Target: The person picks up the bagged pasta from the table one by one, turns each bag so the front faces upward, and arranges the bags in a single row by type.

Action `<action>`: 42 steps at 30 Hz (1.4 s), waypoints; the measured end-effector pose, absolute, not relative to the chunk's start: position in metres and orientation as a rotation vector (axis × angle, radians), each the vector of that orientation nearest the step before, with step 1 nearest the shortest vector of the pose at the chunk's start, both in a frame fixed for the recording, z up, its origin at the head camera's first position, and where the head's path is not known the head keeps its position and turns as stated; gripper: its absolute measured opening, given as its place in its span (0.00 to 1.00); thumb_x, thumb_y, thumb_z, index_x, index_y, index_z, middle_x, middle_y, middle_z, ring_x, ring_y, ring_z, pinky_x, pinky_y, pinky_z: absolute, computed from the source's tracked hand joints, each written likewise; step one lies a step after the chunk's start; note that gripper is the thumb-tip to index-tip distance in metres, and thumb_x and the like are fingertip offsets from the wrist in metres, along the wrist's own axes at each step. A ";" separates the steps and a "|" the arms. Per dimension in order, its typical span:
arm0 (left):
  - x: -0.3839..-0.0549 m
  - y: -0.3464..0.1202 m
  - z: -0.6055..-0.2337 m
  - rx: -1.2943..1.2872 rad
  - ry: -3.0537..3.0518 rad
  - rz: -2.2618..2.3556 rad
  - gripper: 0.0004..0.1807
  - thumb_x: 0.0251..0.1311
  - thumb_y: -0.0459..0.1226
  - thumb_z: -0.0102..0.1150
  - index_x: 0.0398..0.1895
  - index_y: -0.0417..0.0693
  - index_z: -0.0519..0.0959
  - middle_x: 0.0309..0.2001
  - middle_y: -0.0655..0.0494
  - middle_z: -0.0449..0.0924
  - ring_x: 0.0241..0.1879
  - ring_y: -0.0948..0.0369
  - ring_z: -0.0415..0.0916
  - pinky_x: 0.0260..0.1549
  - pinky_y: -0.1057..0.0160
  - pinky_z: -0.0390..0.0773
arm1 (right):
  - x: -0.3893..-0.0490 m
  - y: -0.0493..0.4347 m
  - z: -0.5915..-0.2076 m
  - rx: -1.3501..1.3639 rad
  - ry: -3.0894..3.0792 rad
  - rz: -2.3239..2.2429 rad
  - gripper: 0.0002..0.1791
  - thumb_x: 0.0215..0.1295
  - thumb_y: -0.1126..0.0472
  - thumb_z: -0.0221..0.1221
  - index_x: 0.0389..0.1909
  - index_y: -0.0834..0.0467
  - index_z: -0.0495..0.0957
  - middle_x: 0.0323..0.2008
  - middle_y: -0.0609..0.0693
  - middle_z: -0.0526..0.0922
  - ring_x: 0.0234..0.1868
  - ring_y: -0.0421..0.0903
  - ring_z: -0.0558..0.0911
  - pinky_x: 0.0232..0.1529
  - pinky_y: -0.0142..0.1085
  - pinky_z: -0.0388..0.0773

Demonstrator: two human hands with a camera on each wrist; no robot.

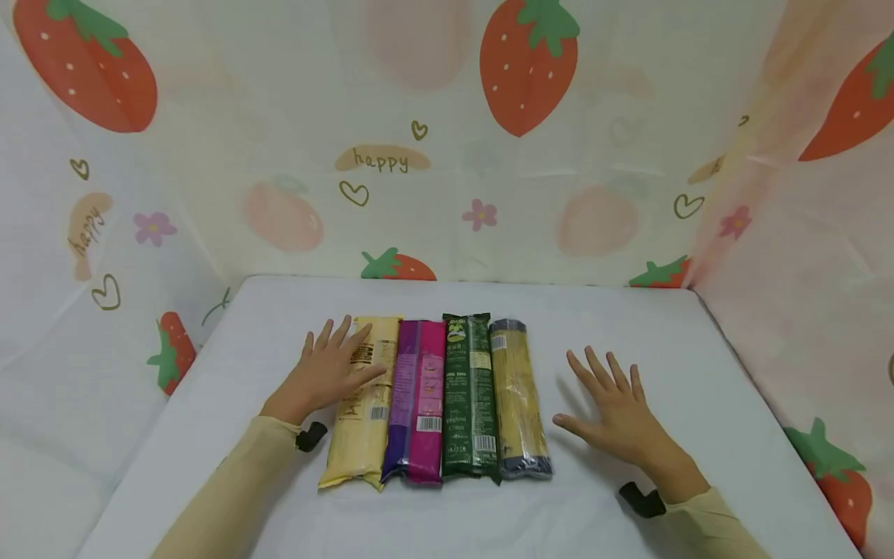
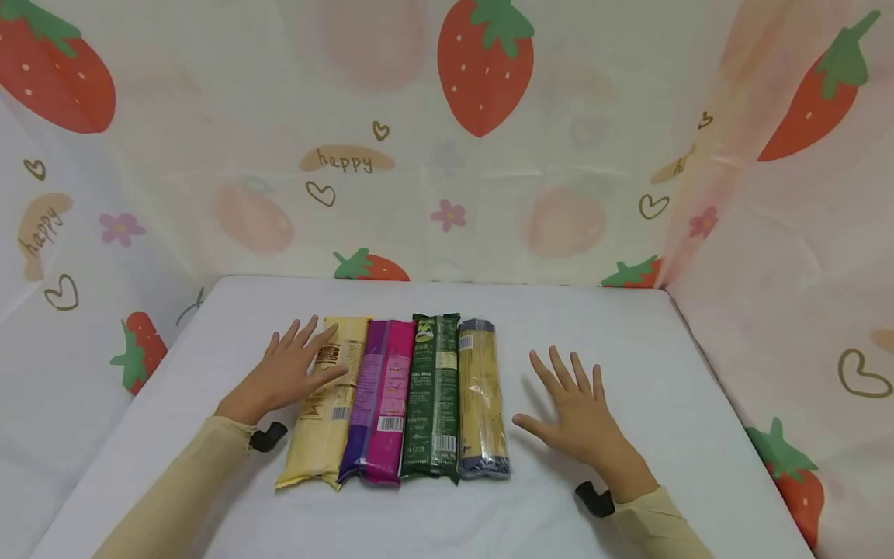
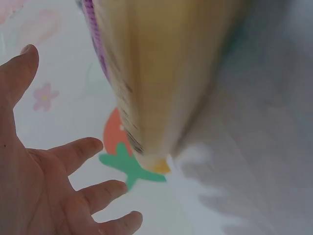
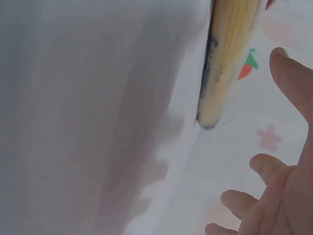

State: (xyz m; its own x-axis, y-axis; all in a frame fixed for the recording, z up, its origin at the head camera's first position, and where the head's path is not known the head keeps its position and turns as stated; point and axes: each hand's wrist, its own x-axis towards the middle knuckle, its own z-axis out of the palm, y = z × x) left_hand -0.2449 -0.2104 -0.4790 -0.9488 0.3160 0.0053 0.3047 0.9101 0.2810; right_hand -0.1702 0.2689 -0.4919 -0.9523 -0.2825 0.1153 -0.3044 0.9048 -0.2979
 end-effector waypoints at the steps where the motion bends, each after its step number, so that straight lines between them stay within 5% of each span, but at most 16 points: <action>1: -0.246 -0.207 -0.477 0.511 3.030 0.444 0.50 0.63 0.71 0.47 0.80 0.55 0.53 0.80 0.39 0.41 0.77 0.36 0.33 0.69 0.29 0.35 | -0.170 0.267 -0.492 0.462 -3.001 0.484 0.56 0.58 0.24 0.58 0.81 0.41 0.45 0.81 0.51 0.41 0.79 0.65 0.39 0.72 0.65 0.25; 15: -0.260 -0.163 -0.472 0.674 3.013 0.397 0.51 0.63 0.72 0.46 0.81 0.57 0.50 0.80 0.41 0.41 0.78 0.39 0.36 0.72 0.33 0.38 | -0.159 0.250 -0.491 0.553 -2.974 0.468 0.56 0.57 0.25 0.60 0.81 0.40 0.44 0.81 0.47 0.41 0.79 0.62 0.39 0.73 0.60 0.21; 25: -0.270 -0.135 -0.472 0.763 2.953 0.406 0.49 0.63 0.71 0.46 0.82 0.61 0.47 0.80 0.43 0.39 0.79 0.43 0.34 0.73 0.36 0.36 | -0.151 0.241 -0.496 0.622 -2.981 0.471 0.57 0.56 0.24 0.60 0.81 0.41 0.46 0.81 0.46 0.42 0.79 0.61 0.40 0.72 0.67 0.34; 42: -0.287 -0.087 -0.467 0.881 2.898 0.342 0.50 0.62 0.75 0.38 0.82 0.63 0.44 0.81 0.49 0.39 0.79 0.48 0.34 0.75 0.40 0.38 | -0.144 0.229 -0.497 0.721 -2.951 0.499 0.55 0.58 0.24 0.58 0.81 0.44 0.49 0.80 0.46 0.43 0.79 0.60 0.44 0.73 0.65 0.42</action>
